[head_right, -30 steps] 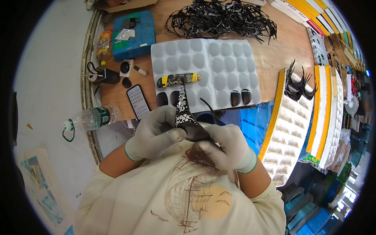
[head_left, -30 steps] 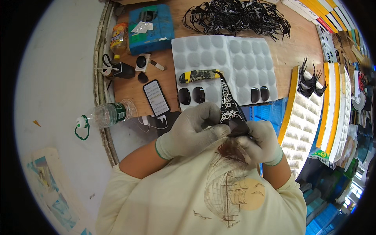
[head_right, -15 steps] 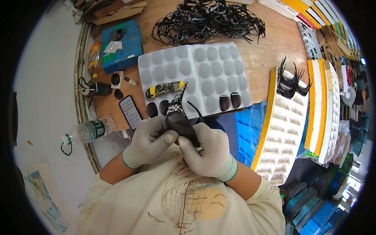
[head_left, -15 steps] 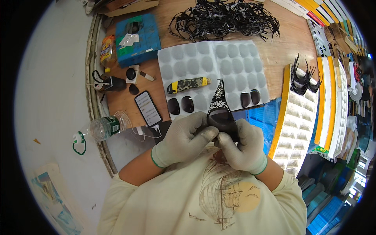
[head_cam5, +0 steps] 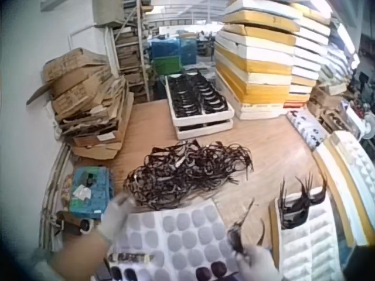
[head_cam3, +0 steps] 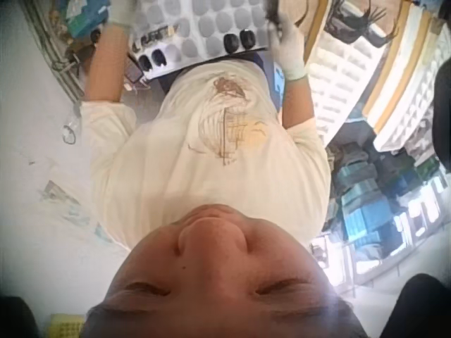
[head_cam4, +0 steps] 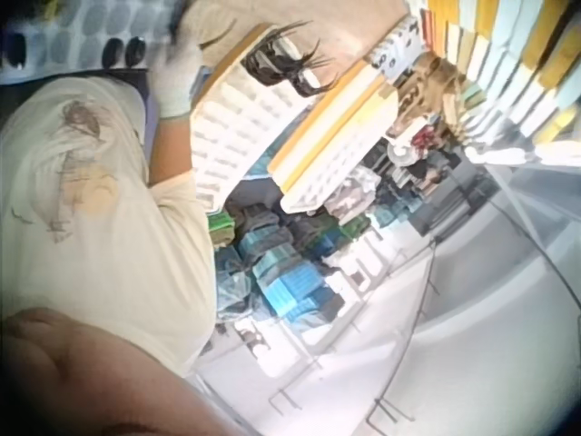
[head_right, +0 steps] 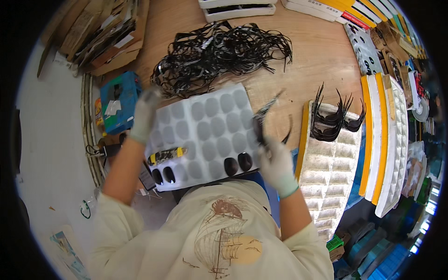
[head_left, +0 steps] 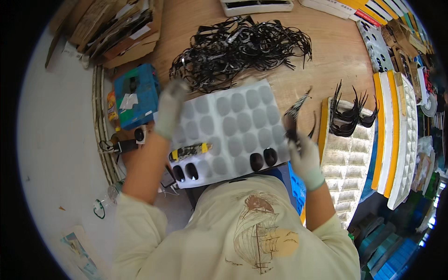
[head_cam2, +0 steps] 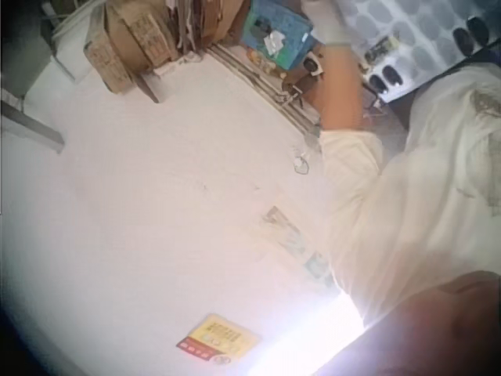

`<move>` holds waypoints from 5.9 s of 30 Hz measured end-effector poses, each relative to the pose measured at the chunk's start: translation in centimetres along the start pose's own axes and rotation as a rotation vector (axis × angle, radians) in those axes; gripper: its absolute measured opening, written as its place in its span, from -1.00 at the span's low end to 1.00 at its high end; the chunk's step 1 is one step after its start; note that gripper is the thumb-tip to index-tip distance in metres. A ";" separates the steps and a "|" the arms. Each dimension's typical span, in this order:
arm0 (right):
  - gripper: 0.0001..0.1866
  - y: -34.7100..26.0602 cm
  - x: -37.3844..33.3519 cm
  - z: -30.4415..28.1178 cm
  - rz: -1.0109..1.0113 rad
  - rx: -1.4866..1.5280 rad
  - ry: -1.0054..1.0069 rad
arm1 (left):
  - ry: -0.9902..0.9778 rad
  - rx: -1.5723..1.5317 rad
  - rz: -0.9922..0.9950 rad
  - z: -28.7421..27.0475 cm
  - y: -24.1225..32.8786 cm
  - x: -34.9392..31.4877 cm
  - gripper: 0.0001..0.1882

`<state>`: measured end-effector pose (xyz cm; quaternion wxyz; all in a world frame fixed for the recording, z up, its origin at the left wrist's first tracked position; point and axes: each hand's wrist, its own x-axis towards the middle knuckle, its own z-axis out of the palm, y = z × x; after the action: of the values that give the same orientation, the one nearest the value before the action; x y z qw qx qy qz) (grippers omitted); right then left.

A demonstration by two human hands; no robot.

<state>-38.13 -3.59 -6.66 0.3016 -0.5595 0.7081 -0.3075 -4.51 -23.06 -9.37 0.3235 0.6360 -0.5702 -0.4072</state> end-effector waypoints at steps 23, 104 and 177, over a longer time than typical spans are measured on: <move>-0.54 0.5 -3.1 5.7 0.009 -0.677 -0.126 | 0.360 0.101 0.158 -4.7 -0.1 -1.3 -0.70; -0.52 -16.1 -12.2 11.1 -0.655 0.161 -0.582 | -0.619 -0.021 0.417 -13.2 -0.2 -27.2 -0.61; -0.45 -7.2 -4.1 1.8 -0.024 0.029 -0.493 | -0.609 -0.096 0.428 0.8 5.9 -17.3 -0.66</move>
<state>-31.57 -1.12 -1.86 0.4698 -0.6215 0.6019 -0.1754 -8.29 -6.73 -2.01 0.2465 0.3363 -0.7406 -0.5269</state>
